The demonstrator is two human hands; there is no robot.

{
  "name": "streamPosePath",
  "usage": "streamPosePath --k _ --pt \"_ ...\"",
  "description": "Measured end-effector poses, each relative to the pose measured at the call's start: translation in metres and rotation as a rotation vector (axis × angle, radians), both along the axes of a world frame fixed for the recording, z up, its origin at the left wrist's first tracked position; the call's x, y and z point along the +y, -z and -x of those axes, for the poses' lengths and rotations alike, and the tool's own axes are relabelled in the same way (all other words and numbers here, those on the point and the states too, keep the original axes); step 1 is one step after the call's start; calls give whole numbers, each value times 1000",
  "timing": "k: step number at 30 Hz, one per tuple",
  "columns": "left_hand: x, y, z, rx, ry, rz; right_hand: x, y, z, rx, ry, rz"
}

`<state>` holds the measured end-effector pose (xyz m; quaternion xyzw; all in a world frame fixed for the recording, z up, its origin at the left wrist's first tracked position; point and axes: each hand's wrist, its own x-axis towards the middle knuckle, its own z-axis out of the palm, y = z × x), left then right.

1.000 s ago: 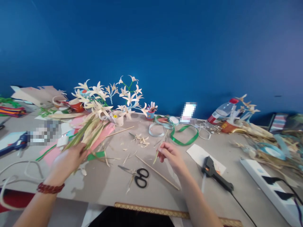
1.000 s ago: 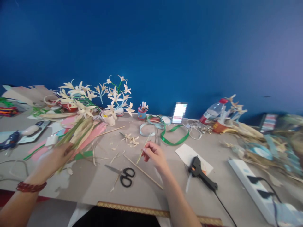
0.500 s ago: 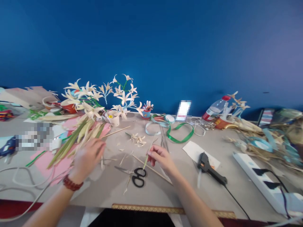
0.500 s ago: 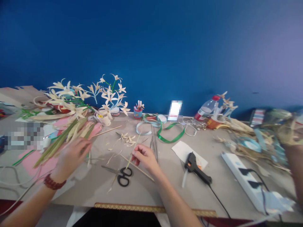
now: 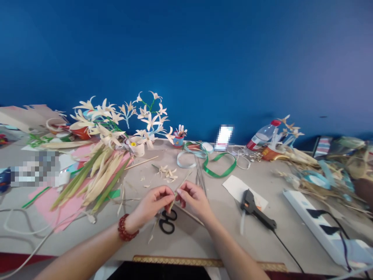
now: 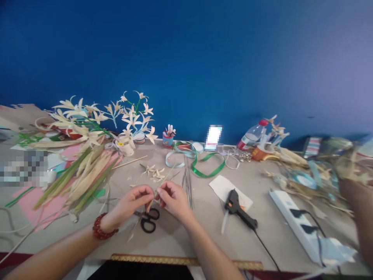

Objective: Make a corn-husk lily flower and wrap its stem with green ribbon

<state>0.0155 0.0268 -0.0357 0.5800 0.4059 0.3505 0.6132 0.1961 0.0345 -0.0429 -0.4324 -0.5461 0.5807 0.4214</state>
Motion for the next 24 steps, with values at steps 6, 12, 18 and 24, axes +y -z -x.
streamPosePath --k 6,12,18,24 --pt "0 4 1 16 -11 -4 -1 0 3 -34 -31 -19" --pt "1 2 0 11 -64 -17 -2 0 2 -69 -45 -28" --pt "1 5 2 37 -138 -84 -6 -9 0 -416 -117 -282" --pt "-2 7 1 65 -131 -84 -8 -8 4 -522 -76 -353"
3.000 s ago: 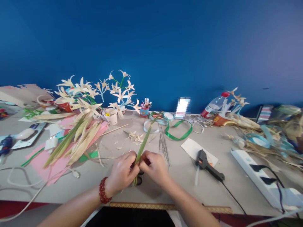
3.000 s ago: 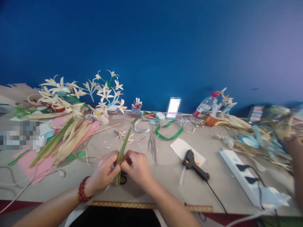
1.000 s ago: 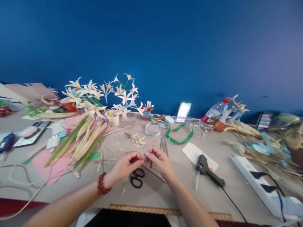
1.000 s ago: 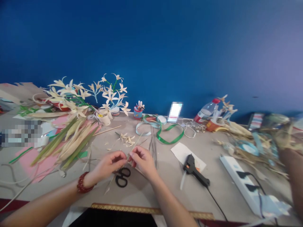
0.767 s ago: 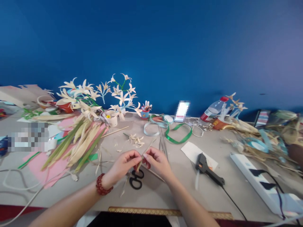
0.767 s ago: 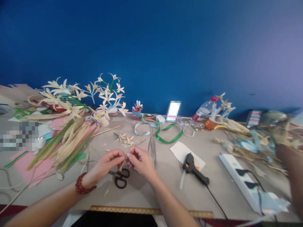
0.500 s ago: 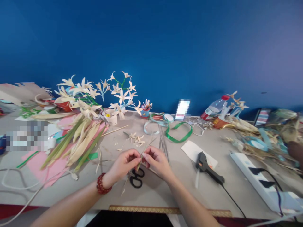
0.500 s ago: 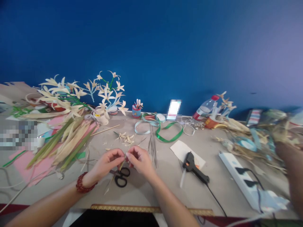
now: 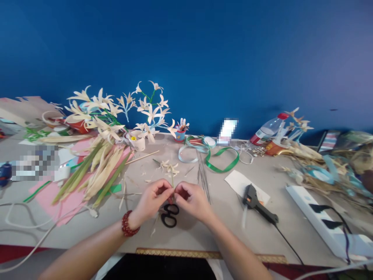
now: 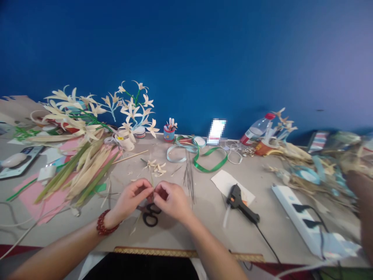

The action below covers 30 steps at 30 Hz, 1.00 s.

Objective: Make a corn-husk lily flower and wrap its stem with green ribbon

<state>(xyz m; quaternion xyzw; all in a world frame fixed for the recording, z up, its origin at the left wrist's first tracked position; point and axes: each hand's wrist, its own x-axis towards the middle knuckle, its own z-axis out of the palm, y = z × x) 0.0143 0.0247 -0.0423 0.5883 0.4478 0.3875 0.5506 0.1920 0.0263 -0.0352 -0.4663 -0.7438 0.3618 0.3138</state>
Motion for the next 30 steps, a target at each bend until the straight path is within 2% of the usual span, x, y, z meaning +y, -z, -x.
streamPosePath --k 3,8,17,25,30 --pt "0 1 0 41 15 -35 1 3 0 11 6 23" --pt "0 1 1 157 -14 -197 2 4 -1 29 2 25" --pt "-2 -1 1 171 -10 -178 1 5 1 -48 22 -70" --pt "0 -10 3 344 -31 -367 1 4 2 -138 45 -130" --pt "-3 -7 3 344 -41 -406 -1 2 5 -149 40 -156"
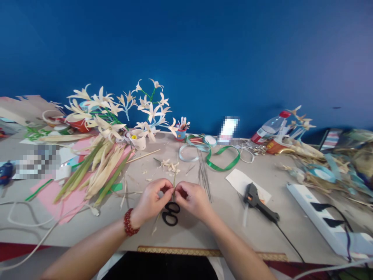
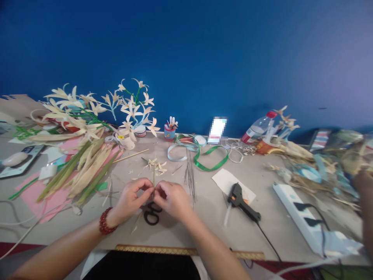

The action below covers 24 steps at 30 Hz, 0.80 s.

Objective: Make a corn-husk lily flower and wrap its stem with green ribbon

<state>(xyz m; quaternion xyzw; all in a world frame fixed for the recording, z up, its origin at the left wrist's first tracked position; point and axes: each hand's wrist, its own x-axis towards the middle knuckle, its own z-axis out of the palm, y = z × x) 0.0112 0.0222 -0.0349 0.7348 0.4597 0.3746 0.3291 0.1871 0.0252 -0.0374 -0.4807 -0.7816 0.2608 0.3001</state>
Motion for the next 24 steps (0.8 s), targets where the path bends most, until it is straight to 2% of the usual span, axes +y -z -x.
streamPosePath --k 5,7,9,11,13,15,16,18,22,24 --pt "-6 0 0 -130 -67 -78 1 2 2 28 71 35" --pt "-4 -2 2 -246 -104 -18 3 2 -2 57 92 87" --pt "0 -3 4 -376 -110 109 5 -1 -10 144 52 173" --pt "4 -4 7 -470 -75 224 5 -6 -18 257 -87 289" --pt "7 -4 9 -511 -35 278 3 -13 -24 301 -302 381" --pt "8 -3 9 -522 -12 300 0 -20 -25 266 -492 398" --pt "8 -2 9 -523 -5 304 -1 -22 -24 236 -539 379" --pt "6 -1 8 -515 1 308 -3 -24 -20 195 -514 329" --pt "2 3 6 -441 -13 278 -3 -19 -9 145 -258 245" --pt "0 6 6 -387 -8 241 -3 -14 -5 113 -179 195"
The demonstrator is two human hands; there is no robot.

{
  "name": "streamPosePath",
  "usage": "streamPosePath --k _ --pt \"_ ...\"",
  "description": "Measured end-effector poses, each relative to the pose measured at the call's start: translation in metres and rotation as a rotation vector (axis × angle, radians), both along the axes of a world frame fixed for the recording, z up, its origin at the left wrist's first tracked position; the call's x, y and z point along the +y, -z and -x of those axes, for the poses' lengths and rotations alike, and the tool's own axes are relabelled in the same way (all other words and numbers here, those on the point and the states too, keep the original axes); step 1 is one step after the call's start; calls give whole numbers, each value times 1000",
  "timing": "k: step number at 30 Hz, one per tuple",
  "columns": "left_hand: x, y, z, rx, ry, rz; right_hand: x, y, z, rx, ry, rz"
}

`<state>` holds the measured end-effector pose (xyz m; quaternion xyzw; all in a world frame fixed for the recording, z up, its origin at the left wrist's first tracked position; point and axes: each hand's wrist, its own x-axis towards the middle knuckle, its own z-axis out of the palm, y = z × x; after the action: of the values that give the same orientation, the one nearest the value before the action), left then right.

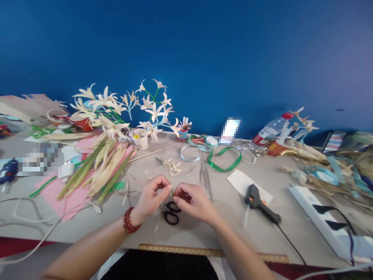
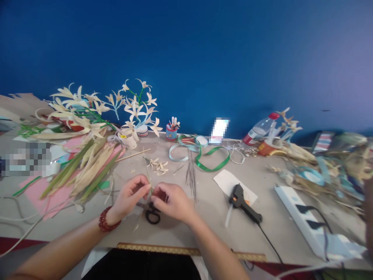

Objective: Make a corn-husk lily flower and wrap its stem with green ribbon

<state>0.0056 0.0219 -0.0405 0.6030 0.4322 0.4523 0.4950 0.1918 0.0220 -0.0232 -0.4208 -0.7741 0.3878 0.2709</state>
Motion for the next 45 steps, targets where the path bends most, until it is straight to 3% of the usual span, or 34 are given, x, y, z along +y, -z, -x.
streamPosePath --k 9,16,18,19,21,23,24,26,30,32,35,38,41,43,45 --pt "-3 4 -3 155 -14 -71 -1 8 3 -100 43 -142" --pt "-7 2 -3 124 -46 -92 -1 14 7 -53 168 -108" --pt "-5 1 -1 11 -67 -49 0 13 4 -39 110 -50" --pt "-3 -1 -1 -62 -50 -11 0 11 1 -27 7 -18" --pt "1 -4 0 -217 43 91 0 6 -5 -1 -269 27" --pt "5 -8 1 -362 175 213 0 1 -12 17 -446 17" --pt "7 -10 1 -418 237 273 0 -2 -14 36 -452 -14" --pt "8 -12 1 -486 350 398 0 -5 -18 108 -330 -147" --pt "6 -12 2 -525 580 604 5 -7 -20 142 -41 -565" --pt "6 -9 3 -523 664 659 8 -7 -19 64 -56 -670" --pt "8 -5 5 -510 701 696 10 -7 -17 25 -140 -692" --pt "12 -6 7 -446 625 647 9 -6 -16 -2 -119 -608" --pt "16 -10 11 -293 491 496 7 -6 -15 -56 -79 -454" --pt "18 -13 14 -148 384 286 7 -6 -14 -49 -43 -371" --pt "19 -14 17 28 278 -24 8 -5 -15 -5 8 -292"
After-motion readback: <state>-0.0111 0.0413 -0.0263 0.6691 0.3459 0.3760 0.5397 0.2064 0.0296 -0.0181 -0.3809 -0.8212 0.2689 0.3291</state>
